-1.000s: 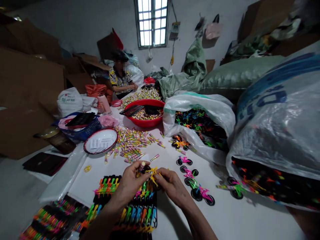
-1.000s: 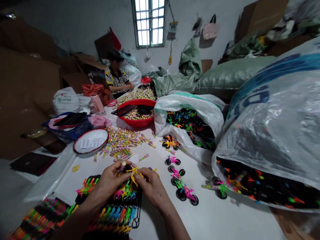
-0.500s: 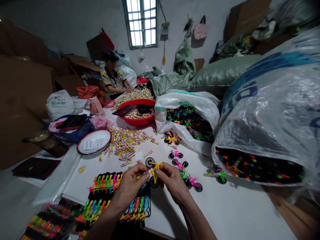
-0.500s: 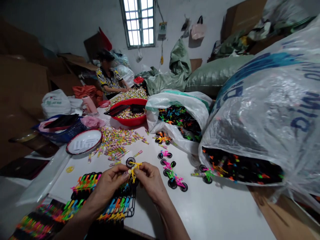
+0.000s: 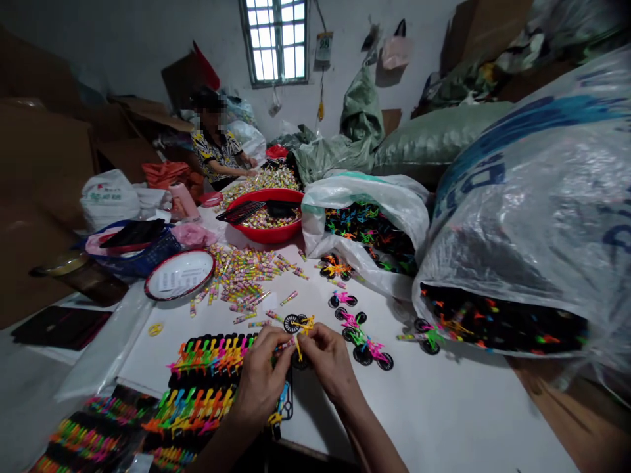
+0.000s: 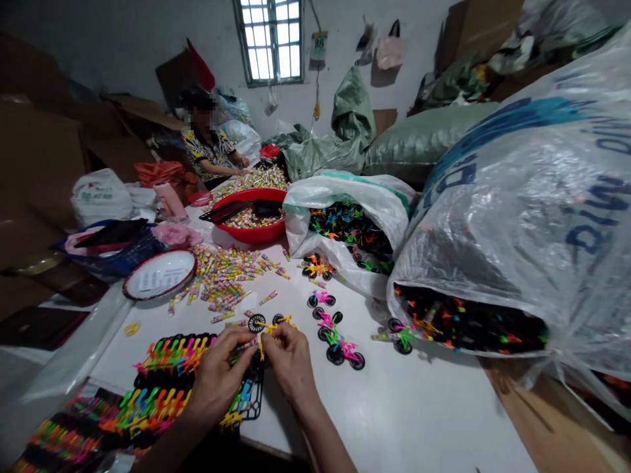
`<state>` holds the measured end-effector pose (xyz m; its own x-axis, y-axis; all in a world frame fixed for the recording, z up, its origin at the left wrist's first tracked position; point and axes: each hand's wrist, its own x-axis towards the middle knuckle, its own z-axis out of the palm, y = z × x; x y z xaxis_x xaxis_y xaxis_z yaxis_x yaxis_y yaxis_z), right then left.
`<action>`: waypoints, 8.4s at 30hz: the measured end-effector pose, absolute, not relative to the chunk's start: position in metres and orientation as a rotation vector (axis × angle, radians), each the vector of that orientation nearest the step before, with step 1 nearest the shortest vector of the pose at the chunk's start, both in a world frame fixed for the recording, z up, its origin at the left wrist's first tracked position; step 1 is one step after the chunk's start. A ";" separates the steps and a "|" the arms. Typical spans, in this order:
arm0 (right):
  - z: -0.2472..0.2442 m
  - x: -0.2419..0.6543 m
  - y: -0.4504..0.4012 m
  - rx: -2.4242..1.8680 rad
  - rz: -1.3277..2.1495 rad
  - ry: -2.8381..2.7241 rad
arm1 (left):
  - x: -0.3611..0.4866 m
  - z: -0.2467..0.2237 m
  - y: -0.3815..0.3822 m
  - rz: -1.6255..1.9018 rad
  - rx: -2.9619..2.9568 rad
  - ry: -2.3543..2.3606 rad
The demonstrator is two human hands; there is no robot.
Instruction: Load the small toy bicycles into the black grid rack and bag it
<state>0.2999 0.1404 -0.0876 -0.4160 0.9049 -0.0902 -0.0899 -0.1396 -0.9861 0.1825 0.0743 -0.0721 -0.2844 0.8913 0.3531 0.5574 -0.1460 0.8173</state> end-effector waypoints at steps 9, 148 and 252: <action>-0.070 0.328 0.142 -0.847 1.609 -1.528 | 0.190 -0.058 0.073 1.292 1.073 1.712; -0.147 0.287 0.151 -0.652 0.777 -2.673 | 0.153 -0.074 0.059 0.931 2.024 1.968; -0.103 0.323 0.120 -1.174 0.824 -2.105 | 0.186 -0.062 0.064 1.063 1.252 1.773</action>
<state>0.3230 0.1200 -0.1025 -0.4401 0.8775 0.1905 0.5151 0.4205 -0.7469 0.1864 0.0644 -0.0619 -0.2795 0.9561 -0.0879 0.3725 0.1924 0.9079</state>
